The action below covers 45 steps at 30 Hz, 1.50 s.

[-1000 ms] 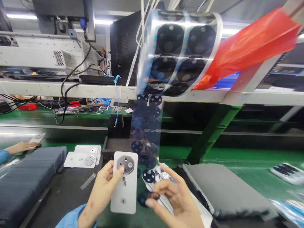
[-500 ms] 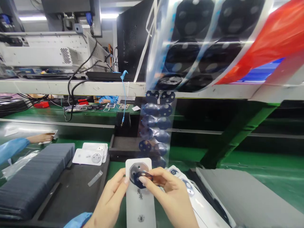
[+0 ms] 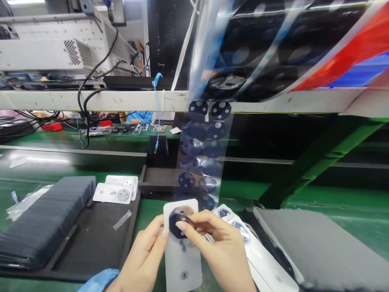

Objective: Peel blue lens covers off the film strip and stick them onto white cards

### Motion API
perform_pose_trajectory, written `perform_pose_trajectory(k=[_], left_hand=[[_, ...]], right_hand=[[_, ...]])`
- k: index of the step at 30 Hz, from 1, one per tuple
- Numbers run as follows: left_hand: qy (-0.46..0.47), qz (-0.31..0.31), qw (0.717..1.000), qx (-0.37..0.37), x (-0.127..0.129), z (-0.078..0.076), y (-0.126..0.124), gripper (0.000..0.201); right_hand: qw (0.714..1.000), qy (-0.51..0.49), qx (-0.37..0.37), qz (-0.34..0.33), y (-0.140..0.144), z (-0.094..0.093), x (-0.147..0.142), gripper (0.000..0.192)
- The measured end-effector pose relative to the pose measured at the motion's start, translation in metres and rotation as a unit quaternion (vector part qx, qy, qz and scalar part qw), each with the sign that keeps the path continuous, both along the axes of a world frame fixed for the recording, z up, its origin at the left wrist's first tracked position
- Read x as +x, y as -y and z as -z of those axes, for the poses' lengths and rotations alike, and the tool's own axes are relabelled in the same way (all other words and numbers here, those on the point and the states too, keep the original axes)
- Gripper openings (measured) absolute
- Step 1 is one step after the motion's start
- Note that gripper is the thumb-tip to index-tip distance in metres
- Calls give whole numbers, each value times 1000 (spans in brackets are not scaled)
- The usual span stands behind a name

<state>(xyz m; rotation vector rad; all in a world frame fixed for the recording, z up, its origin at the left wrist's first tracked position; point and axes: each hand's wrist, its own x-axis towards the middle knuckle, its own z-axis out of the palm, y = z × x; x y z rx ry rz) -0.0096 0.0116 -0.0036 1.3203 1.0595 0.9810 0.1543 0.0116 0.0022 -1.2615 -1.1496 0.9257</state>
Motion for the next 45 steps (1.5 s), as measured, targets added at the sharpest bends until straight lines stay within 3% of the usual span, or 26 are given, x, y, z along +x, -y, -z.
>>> perform_pose_trajectory(k=[11, 17, 25, 31, 36, 45], left_hand=[[-15, -22, 1000, 12, -2, 3, 1, 46], [-20, 0, 1000, 11, -8, 8, -2, 46], [-62, -68, 996, 13, -3, 7, 4, 47], [-46, 27, 997, 49, -2, 1, 0, 51], [-32, 26, 997, 63, 0, -1, -2, 52], [-125, 39, 982, 137, -7, 1, -3, 37]], right_hand=[[1000, 11, 12, 15, 1, -1, 0, 18], [1000, 10, 14, 15, 1, 0, 0, 17], [999, 17, 24, 16, 2, -1, 0, 16], [998, 40, 39, 28, 1, 2, -2, 18], [997, 49, 49, 34, 1, 3, -3, 16], [999, 31, 24, 24, 4, 0, -10, 15]])
